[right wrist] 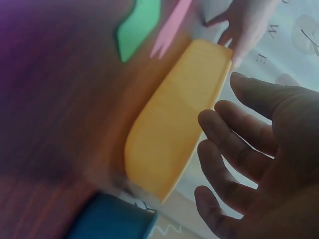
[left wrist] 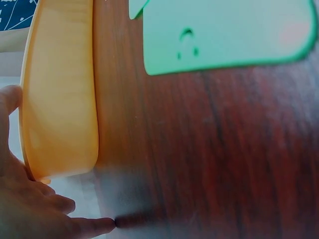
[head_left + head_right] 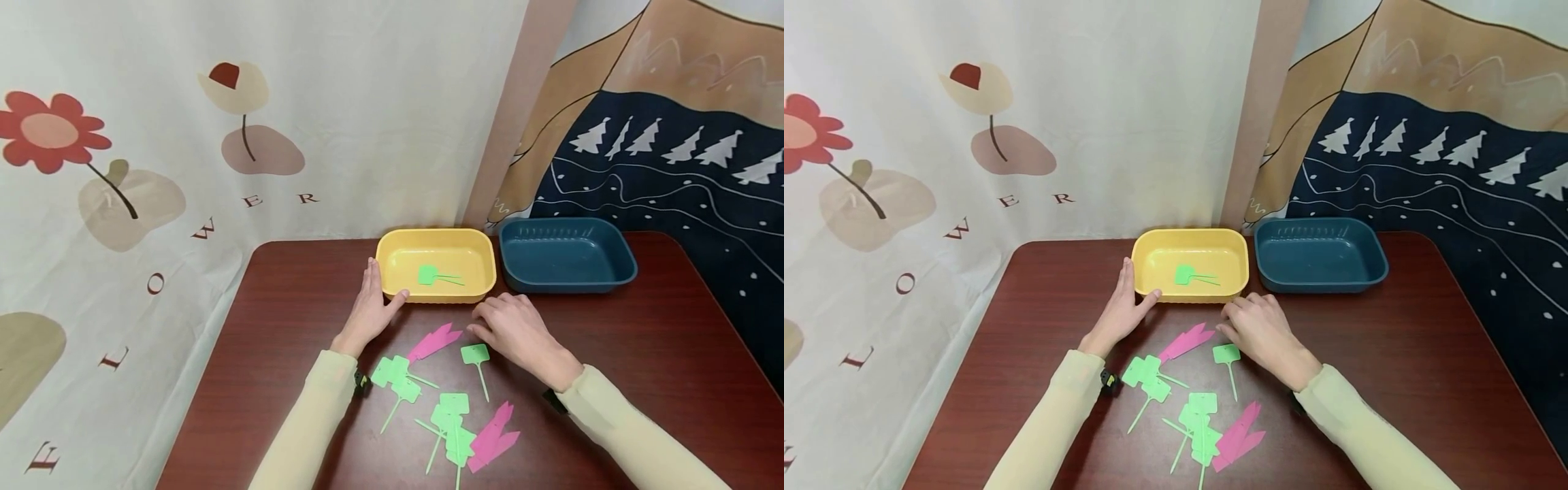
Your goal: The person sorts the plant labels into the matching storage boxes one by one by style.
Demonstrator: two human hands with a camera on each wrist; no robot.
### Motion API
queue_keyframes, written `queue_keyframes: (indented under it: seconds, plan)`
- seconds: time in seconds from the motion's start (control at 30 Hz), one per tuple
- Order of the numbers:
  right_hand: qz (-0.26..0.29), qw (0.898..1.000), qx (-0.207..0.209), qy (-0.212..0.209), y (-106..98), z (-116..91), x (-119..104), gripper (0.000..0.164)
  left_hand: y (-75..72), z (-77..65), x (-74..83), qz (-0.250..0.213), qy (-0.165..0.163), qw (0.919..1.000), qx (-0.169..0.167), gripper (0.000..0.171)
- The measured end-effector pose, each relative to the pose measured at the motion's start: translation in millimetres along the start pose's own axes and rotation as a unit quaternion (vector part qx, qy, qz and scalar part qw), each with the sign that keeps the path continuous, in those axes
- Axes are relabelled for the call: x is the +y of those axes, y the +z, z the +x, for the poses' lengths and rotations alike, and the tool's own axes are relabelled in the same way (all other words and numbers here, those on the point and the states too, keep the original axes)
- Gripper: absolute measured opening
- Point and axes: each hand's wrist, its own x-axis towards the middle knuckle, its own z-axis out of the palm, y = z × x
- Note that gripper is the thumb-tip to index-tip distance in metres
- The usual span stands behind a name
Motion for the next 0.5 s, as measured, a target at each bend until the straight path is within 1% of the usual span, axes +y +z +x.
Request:
queue_keyframes:
  seconds: [0.13, 0.27, 0.37, 0.5]
  plan:
    - [-0.004, 1.000, 0.005, -0.011, 4.0, -10.9, 0.9, 0.019, 0.4, -0.2, -0.8, 0.002, -0.004, 1.0000, -0.001, 0.103]
    - [-0.010, 1.000, 0.002, -0.005, 8.5, -21.1, -0.8, 0.022, 0.8, 0.6, -1.8, 0.004, -0.004, 1.0000, 0.001, 0.103]
    - [-0.018, 1.000, -0.011, -0.001, 12.7, -29.6, -4.1, 0.026, 0.8, 0.9, -1.7, 0.003, -0.001, 1.0000, 0.003, 0.103]
    - [-0.031, 0.999, -0.043, 0.004, 18.7, -40.9, -10.3, 0.034, 0.8, 0.9, -1.2, 0.002, 0.000, 1.0000, 0.004, 0.103]
